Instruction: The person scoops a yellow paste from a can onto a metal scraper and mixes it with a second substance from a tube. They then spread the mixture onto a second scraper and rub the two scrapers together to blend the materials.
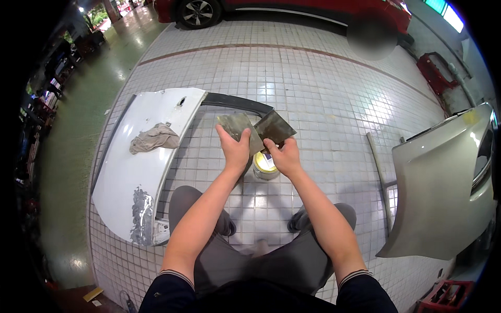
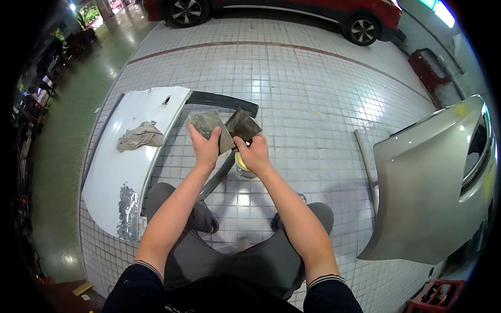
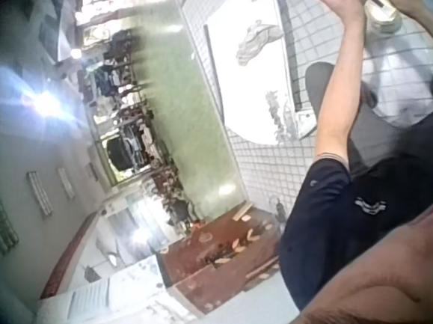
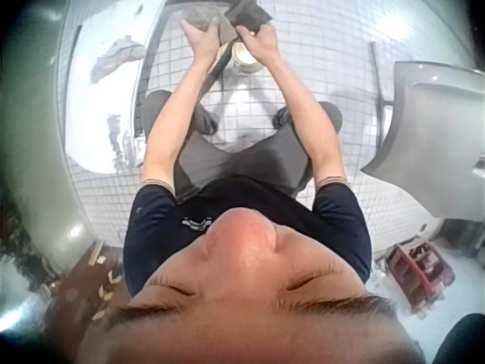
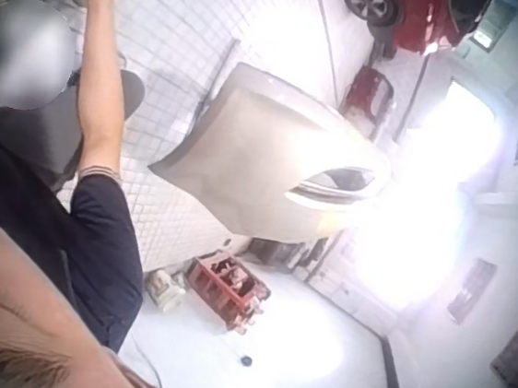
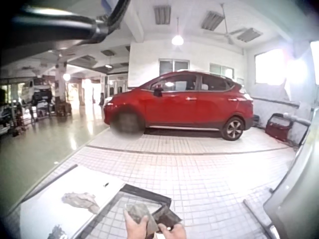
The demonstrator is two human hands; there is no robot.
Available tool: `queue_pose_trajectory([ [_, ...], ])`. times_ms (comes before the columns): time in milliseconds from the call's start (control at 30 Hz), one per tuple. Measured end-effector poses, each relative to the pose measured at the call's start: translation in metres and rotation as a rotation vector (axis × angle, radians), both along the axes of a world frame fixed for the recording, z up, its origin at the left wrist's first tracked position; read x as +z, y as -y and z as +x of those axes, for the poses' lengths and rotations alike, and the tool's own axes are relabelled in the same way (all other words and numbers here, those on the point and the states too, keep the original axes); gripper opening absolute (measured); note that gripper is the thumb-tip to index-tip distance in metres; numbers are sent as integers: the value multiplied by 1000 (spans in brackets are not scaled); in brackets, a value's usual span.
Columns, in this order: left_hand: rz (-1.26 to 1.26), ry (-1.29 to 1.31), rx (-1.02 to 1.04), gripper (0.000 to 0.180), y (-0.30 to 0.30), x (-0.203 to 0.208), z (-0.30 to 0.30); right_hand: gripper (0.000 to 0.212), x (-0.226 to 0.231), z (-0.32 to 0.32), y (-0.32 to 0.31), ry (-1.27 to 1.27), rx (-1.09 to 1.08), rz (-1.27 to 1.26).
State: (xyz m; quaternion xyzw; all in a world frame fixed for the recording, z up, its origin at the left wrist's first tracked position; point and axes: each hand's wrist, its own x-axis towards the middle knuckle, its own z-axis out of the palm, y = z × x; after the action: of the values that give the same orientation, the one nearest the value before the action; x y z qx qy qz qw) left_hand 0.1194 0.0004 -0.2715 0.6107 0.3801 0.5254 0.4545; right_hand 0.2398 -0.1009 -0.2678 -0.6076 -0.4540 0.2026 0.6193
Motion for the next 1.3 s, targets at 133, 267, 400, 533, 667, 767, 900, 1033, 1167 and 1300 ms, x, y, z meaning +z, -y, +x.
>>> queue_pose_trajectory([
  [133,126,-91,-14,85,4,12,-18,27,12,-11,8,-300,117,-7],
  [267,160,-126,-66,86,9,25,-30,26,25,-23,22,-368,149,36],
  [400,262,-190,-124,84,17,50,-30,33,21,-23,22,-331,188,82],
  [533,349,-300,-234,78,22,84,-32,42,16,-31,30,-470,266,134],
  [667,448,-338,-217,67,43,120,-16,48,34,-22,43,-520,329,183],
  [767,465,-366,-273,68,54,135,-15,49,39,-16,43,-522,345,166],
  [900,397,-455,-423,71,46,142,-14,45,37,-14,43,-523,349,123],
  [1033,425,-493,-412,78,41,139,-10,40,40,-11,44,-518,352,134],
  [1167,441,-549,-416,89,39,125,-10,34,36,-8,45,-469,387,81],
  [1300,328,-583,-466,93,40,123,-8,30,26,-1,37,-314,400,49],
])
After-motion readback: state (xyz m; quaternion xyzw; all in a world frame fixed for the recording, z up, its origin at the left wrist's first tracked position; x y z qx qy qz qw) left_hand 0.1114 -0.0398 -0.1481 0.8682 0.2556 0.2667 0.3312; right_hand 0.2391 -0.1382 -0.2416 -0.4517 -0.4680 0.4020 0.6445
